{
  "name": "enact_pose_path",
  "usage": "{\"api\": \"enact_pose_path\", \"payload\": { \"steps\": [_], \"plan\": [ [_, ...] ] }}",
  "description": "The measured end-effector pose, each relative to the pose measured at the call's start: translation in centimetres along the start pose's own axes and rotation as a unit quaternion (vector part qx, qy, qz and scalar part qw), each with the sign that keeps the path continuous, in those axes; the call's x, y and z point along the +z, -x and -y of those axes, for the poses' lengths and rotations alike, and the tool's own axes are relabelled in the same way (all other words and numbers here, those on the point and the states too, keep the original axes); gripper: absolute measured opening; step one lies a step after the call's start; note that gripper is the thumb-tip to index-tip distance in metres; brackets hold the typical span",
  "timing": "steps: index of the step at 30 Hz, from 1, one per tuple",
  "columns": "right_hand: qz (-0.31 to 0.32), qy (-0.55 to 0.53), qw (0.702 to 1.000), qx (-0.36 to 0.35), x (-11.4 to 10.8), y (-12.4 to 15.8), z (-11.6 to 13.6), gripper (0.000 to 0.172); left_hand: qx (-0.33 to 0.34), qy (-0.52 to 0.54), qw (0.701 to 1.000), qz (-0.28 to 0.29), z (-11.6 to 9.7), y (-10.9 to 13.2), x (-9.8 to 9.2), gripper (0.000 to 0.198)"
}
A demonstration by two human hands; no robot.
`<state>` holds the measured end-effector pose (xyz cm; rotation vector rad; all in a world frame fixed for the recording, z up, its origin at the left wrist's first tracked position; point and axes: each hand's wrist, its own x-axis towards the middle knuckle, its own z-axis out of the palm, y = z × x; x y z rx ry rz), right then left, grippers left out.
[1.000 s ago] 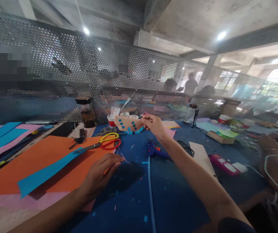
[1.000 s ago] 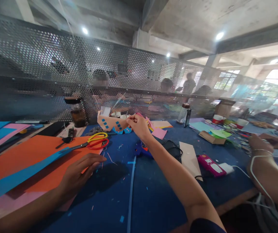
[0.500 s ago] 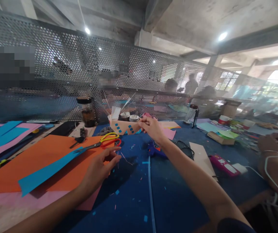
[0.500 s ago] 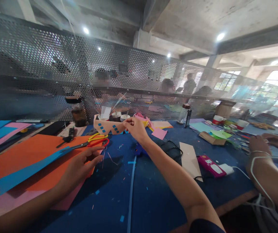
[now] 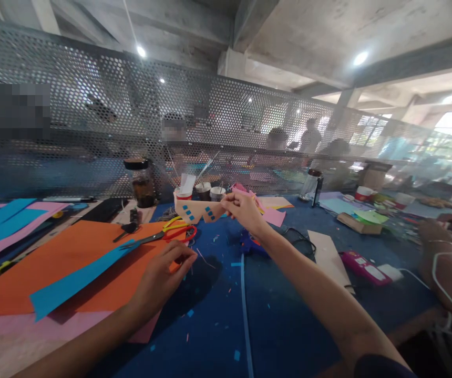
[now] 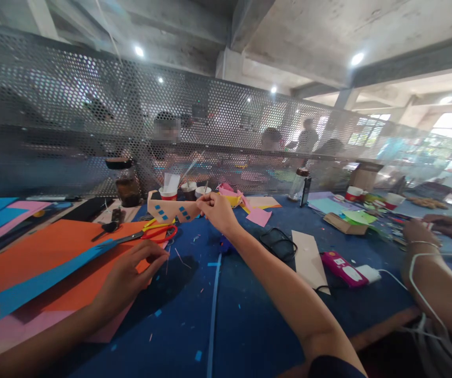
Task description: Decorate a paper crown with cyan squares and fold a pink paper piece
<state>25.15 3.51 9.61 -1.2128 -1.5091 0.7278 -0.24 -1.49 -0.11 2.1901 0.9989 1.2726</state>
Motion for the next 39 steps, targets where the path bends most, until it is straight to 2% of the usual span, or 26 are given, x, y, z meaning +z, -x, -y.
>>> {"api": "enact_pose_path", "payload": {
  "steps": [2,5,9,13,24,32,39],
  "plan": [
    [0.002,0.000,1.000,0.003,0.1,0.0,0.0,0.011,0.096,-0.039,0.994,-0.033,-0.2,0.1,0.0,0.018],
    [0.007,0.001,1.000,0.004,0.3,0.2,-0.2,0.010,0.186,-0.082,0.978,-0.044,0.0,0.4,0.1,0.013],
    [0.010,0.003,1.000,0.009,0.7,0.3,-0.5,0.009,0.246,-0.092,0.965,-0.007,0.6,0.9,0.4,0.011],
    [0.013,0.005,1.000,0.013,1.0,0.3,-0.8,0.010,0.267,-0.080,0.960,0.000,1.1,0.9,0.6,0.014],
    [0.012,0.007,1.000,0.013,1.1,0.3,-0.8,0.008,0.205,-0.082,0.975,-0.024,0.2,0.2,0.2,0.018],
    [0.003,0.006,1.000,0.011,0.7,0.2,-0.7,0.005,0.113,-0.070,0.991,-0.015,0.5,0.5,0.2,0.017],
    [-0.025,0.008,1.000,0.004,-0.8,-0.5,-0.5,0.007,0.029,-0.052,0.998,-0.005,0.6,0.5,0.1,0.020]
  ]
}}
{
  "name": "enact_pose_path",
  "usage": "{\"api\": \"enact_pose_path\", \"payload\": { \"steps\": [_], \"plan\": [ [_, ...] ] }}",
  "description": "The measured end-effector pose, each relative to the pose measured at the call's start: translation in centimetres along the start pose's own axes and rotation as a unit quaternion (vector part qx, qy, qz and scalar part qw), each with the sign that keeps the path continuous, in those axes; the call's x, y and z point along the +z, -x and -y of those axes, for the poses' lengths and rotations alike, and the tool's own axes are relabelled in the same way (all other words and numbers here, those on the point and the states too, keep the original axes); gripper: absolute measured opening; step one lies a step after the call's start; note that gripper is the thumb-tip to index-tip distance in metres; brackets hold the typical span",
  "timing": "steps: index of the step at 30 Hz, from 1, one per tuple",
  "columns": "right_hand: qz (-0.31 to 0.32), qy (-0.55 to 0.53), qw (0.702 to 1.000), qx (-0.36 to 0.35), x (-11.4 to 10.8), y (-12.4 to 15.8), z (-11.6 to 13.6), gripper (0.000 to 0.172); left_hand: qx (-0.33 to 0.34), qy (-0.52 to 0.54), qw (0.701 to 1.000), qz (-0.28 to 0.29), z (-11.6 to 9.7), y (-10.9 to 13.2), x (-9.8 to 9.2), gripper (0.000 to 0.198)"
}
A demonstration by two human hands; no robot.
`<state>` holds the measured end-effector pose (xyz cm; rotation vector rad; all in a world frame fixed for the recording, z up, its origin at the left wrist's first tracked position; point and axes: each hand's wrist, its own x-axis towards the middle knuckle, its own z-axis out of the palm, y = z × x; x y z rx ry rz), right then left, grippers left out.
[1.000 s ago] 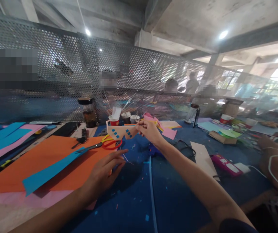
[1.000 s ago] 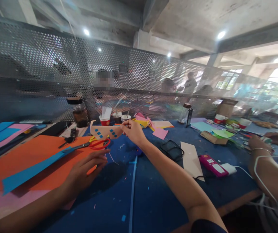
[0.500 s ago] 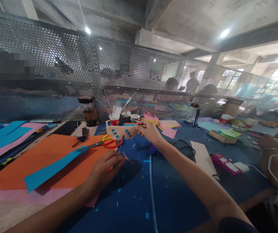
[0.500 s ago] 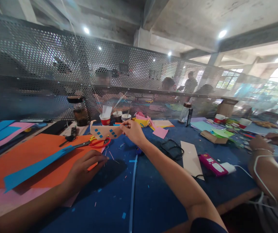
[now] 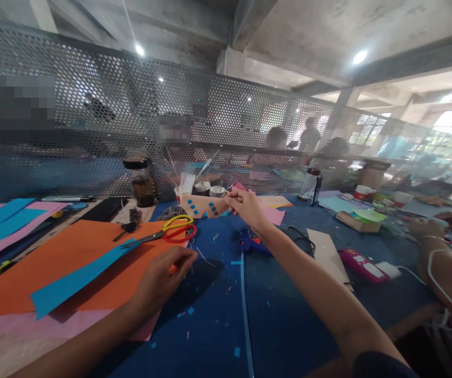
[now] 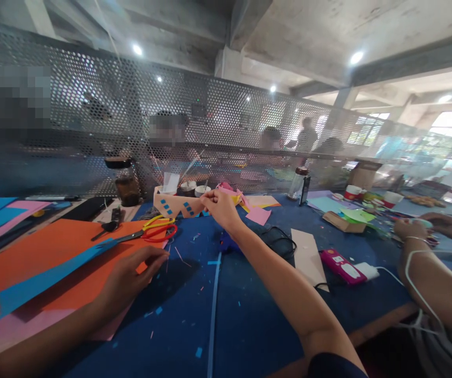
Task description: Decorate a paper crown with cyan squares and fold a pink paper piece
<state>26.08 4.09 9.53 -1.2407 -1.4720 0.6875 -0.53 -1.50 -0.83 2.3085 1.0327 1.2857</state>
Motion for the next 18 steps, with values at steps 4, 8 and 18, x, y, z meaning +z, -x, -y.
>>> {"api": "enact_pose_path", "payload": {
  "steps": [4,8,18],
  "plan": [
    [-0.025,-0.001,1.000,-0.007,-1.1,-0.5,-0.1,0.006,-0.035,0.002,0.999,0.005,-0.2,0.0,-0.2,0.025],
    [-0.048,0.000,0.999,-0.009,-2.0,-0.9,-0.6,0.008,-0.057,0.007,0.998,0.012,-0.3,-0.1,-0.2,0.028],
    [-0.108,0.035,0.993,0.006,-3.9,-2.4,-1.9,0.012,-0.095,0.029,0.994,0.037,0.3,-0.1,-0.1,0.038]
  ]
}}
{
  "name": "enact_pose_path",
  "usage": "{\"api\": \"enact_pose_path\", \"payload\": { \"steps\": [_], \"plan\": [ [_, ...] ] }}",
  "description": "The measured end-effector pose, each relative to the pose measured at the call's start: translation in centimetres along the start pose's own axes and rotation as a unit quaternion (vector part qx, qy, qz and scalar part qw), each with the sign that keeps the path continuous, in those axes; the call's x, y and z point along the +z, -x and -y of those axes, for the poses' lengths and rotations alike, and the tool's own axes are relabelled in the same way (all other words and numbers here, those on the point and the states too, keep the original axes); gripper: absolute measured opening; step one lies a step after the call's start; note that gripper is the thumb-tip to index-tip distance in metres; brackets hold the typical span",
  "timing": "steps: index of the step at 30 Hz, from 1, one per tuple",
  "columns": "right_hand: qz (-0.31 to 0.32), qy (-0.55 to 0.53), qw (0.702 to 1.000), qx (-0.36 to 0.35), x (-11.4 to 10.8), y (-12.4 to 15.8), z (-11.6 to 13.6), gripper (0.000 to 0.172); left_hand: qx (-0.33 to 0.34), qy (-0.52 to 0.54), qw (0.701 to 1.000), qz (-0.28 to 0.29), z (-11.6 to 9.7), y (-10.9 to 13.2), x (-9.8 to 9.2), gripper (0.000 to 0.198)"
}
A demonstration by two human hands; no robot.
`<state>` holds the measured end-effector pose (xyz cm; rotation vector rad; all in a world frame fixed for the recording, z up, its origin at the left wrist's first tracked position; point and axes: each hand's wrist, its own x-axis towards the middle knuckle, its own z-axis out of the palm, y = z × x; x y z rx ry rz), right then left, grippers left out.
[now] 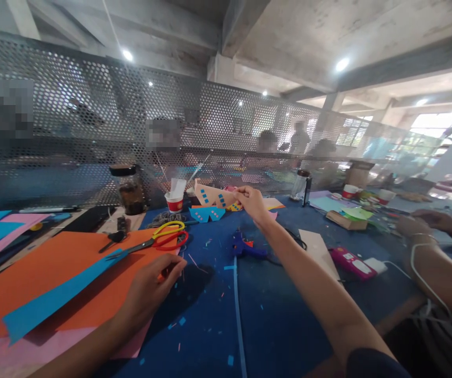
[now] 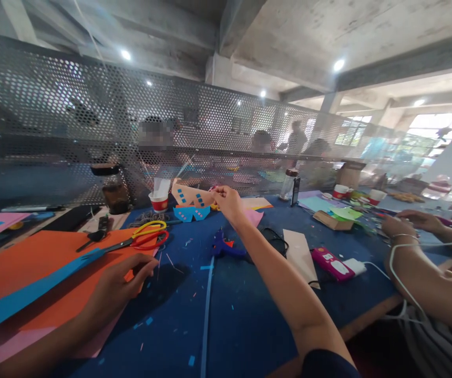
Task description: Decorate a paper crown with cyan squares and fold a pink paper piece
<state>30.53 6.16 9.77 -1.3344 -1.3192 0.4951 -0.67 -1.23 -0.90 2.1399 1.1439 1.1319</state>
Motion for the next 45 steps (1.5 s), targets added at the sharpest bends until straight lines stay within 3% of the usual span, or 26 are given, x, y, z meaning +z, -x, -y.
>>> {"api": "enact_pose_path", "payload": {
  "steps": [9,16,22,35,45],
  "plan": [
    [-0.040,0.108,0.993,0.025,-1.9,-3.5,-3.6,0.020,0.001,-0.008,1.000,-0.006,-0.4,-0.3,0.0,0.037],
    [-0.008,0.210,0.975,0.074,-2.9,-6.3,-6.5,0.037,0.013,-0.013,1.000,-0.009,0.0,-0.4,0.1,0.033],
    [0.008,0.267,0.959,0.093,-2.8,-7.4,-8.2,0.039,0.009,-0.004,1.000,-0.007,0.1,-0.6,0.3,0.032],
    [0.000,0.348,0.931,0.109,-1.3,-8.2,-9.4,0.039,-0.001,-0.017,1.000,0.009,1.0,-0.5,0.5,0.039],
    [0.030,0.384,0.915,0.121,-2.6,-8.1,-10.2,0.040,-0.004,-0.014,1.000,0.008,0.7,-0.5,0.4,0.039]
  ]
}}
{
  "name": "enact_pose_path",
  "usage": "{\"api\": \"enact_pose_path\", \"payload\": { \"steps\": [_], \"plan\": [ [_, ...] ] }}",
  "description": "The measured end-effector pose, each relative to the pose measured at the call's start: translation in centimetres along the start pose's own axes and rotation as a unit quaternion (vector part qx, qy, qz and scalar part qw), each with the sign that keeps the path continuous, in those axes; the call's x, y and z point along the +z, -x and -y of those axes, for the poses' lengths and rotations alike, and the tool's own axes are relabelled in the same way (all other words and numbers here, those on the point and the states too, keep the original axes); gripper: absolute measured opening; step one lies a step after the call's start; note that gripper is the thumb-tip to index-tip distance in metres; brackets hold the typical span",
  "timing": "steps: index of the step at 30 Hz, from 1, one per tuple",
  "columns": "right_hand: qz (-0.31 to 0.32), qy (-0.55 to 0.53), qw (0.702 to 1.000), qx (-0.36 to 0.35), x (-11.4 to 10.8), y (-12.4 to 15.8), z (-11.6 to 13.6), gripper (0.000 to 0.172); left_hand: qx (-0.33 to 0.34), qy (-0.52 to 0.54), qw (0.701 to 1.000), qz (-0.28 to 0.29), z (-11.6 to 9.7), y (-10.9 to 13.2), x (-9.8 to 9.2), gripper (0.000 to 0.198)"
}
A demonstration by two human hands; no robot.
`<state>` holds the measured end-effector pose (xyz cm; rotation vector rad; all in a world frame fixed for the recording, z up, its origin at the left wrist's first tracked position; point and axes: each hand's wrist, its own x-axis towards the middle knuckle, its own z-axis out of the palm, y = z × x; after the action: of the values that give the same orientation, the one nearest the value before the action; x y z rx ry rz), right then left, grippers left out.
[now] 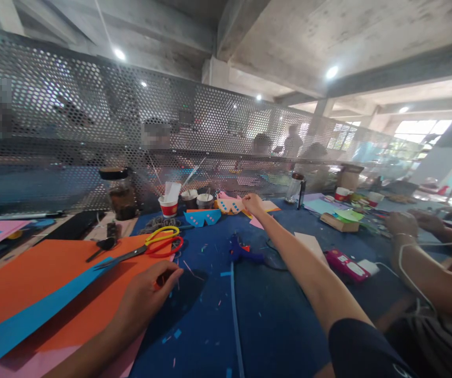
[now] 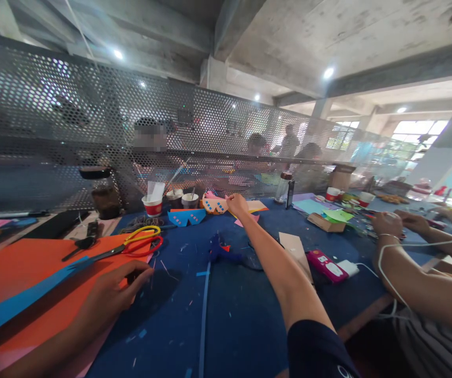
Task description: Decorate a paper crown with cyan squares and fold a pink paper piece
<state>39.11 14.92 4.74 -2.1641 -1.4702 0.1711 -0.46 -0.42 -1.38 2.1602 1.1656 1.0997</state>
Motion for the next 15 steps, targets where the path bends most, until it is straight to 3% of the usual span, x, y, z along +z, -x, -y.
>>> {"api": "enact_pose_path", "payload": {
  "steps": [8,15],
  "plan": [
    [0.006,0.029,1.000,-0.003,0.5,0.5,0.6,0.039,0.000,0.002,1.000,0.006,0.6,0.0,0.1,0.041],
    [0.014,0.055,0.998,0.009,0.1,1.6,0.8,0.040,-0.009,0.002,1.000,0.017,0.0,-0.1,-0.1,0.042]
  ]
}}
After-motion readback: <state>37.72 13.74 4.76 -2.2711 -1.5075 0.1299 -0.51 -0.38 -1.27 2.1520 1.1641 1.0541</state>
